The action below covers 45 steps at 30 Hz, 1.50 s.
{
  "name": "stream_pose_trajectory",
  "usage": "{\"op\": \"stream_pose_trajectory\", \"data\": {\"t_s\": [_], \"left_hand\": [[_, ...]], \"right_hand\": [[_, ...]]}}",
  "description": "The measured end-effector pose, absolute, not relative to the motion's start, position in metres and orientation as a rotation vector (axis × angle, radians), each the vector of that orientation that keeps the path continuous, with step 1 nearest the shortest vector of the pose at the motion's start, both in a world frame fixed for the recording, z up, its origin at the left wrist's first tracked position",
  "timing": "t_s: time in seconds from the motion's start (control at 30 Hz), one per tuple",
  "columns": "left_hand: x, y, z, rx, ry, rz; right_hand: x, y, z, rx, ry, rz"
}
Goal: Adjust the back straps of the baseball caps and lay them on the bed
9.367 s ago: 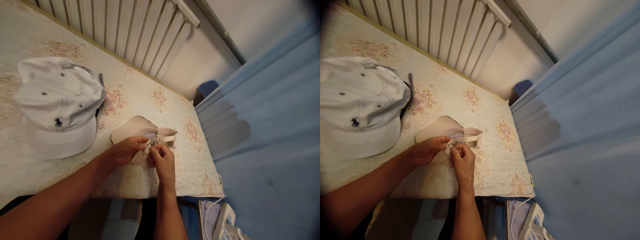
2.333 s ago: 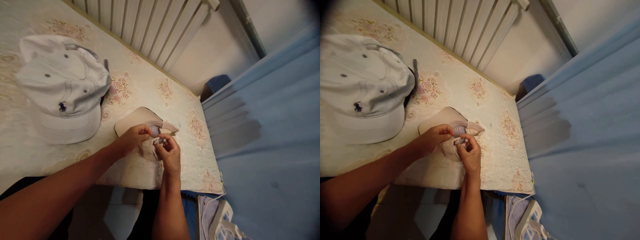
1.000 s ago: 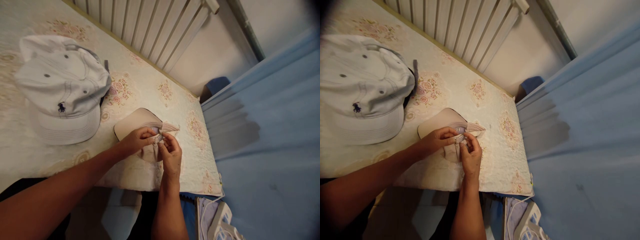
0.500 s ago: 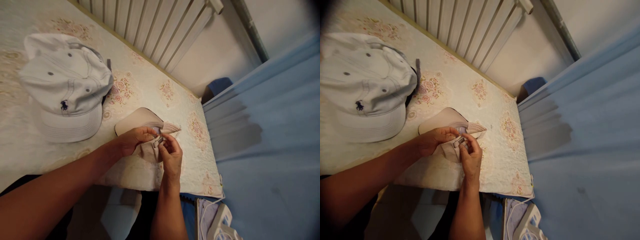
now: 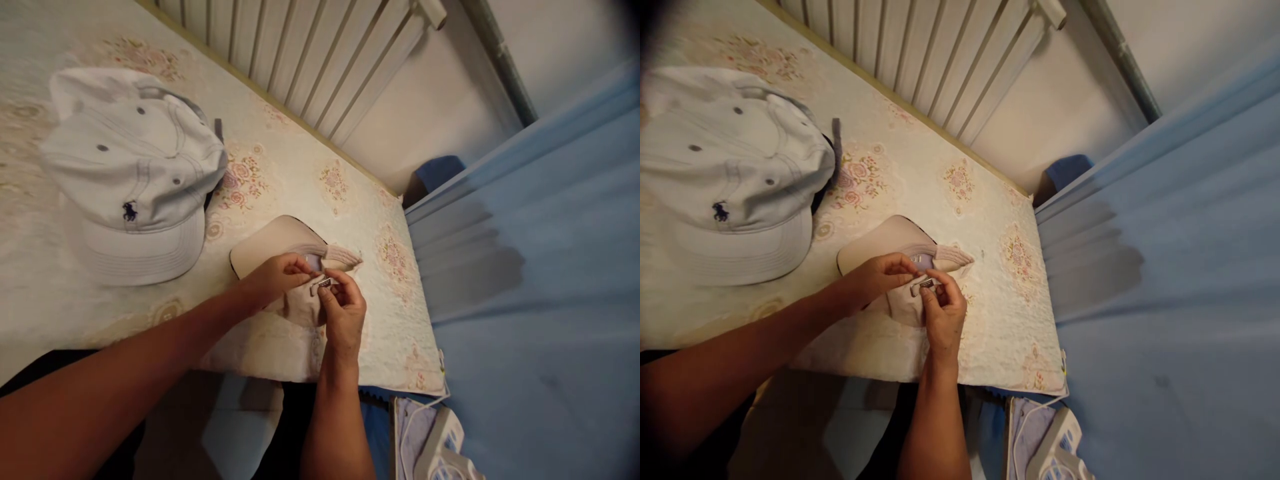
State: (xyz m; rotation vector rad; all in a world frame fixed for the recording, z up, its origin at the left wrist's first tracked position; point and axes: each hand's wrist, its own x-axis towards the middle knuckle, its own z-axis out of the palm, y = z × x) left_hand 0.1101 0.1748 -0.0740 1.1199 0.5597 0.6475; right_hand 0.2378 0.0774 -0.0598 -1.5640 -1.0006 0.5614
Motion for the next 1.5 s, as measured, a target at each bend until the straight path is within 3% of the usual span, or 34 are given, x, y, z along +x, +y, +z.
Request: {"op": "stream_pose_trajectory", "data": {"t_s": [0.23, 0.63, 1.5], "left_hand": [[0.105, 0.169, -0.062, 1.654, 0.677, 0.839], [0.105, 0.175, -0.082, 1.593, 0.453, 0.434], [0.100, 0.161, -0.071, 1.869, 0.419, 0.515]], "right_hand": [[0.237, 0.080, -0.059, -1.604, -0.971, 0.417], [0.245, 0.079, -0.059, -1.561, -0.943, 0.560], [0.243, 0.070, -0.053, -1.544, -1.148, 0.432]]}}
